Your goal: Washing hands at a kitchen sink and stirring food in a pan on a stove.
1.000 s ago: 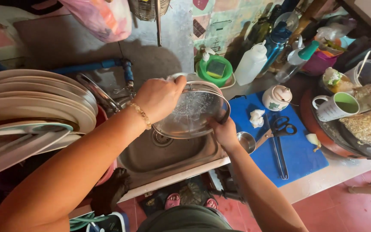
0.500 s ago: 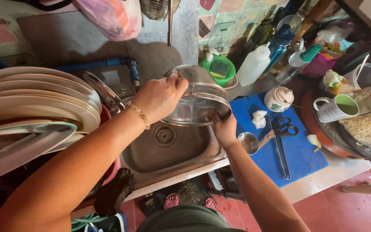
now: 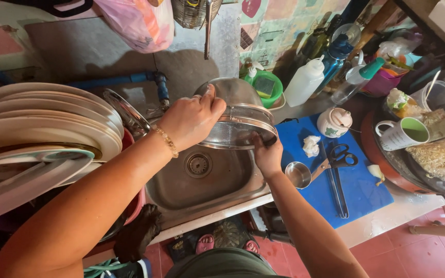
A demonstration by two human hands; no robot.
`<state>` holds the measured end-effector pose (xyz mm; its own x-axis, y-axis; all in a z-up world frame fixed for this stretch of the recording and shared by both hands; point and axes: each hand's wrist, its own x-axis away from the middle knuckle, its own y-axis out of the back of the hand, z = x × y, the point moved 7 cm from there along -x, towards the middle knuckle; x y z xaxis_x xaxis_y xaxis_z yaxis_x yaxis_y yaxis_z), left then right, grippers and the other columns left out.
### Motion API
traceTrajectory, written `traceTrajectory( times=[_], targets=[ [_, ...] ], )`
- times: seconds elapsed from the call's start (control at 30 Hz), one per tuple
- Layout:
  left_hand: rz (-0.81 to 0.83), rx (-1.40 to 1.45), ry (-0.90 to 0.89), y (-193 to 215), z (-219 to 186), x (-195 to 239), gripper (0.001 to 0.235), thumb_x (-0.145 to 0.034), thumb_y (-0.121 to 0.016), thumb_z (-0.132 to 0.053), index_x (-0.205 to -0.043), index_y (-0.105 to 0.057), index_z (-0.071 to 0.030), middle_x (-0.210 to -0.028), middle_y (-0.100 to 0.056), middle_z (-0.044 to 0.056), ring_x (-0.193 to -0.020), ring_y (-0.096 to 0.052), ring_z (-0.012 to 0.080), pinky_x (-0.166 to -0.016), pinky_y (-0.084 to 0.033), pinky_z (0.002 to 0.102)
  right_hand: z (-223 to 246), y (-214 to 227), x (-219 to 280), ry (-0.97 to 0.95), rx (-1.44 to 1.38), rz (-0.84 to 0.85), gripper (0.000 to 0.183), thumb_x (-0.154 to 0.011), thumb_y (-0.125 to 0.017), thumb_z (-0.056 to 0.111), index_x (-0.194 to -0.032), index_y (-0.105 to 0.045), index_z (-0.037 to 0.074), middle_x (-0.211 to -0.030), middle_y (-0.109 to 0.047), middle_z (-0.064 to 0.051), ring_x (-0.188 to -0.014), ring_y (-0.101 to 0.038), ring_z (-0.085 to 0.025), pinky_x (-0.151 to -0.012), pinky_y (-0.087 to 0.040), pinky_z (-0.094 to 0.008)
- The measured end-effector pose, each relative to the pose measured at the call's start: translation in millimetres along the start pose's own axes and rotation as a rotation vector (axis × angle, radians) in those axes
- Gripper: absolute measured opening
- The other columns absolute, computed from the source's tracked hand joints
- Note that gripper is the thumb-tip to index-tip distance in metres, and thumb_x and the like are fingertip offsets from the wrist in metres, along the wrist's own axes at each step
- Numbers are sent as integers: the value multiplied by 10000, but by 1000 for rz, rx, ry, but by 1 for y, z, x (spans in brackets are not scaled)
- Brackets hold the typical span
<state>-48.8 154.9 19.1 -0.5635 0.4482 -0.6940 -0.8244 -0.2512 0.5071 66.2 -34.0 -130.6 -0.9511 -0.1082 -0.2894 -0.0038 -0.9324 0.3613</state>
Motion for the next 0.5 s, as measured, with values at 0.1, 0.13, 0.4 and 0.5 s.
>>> traceTrajectory(
  times=[0.1, 0.13, 0.4, 0.5],
  targets=[
    [5, 18, 3, 3, 1, -1, 111, -981, -491, -206, -974, -560, -120, -1018, -730, 160, -594, -702, 167, -492, -536, 262, -5, -2, 1, 8, -6, -21, 256, -941, -788, 293, -1008, -676, 72, -903, -744, -186, -999, -718, -397, -849, -542, -510],
    [-6, 7, -10, 3, 1, 0, 111, -977, -495, -212, -972, -556, -119, -1022, -727, 168, -599, -702, 170, -498, -536, 262, -3, -2, 1, 24, 7, -28, 266, -935, -790, 291, -1007, -665, 68, -905, -741, -199, -1007, -712, -407, -845, -544, -517],
    [23, 17, -29, 8, 4, -12, 132, -946, -529, -255, -955, -572, -131, -1030, -733, 155, -601, -702, 182, -494, -529, 269, -2, 2, 0, 111, -72, -74, 223, -899, -804, 170, -977, -631, 54, -849, -715, -218, -898, -734, -379, -788, -547, -486],
    [228, 132, 24, -17, 15, -18, 84, -930, -527, -197, -988, -558, -145, -834, -697, 61, -570, -699, 196, -484, -539, 317, -8, 1, -7, -59, -16, 8, 257, -842, -818, 229, -946, -654, 62, -846, -724, -197, -915, -718, -417, -794, -517, -556]
  ],
)
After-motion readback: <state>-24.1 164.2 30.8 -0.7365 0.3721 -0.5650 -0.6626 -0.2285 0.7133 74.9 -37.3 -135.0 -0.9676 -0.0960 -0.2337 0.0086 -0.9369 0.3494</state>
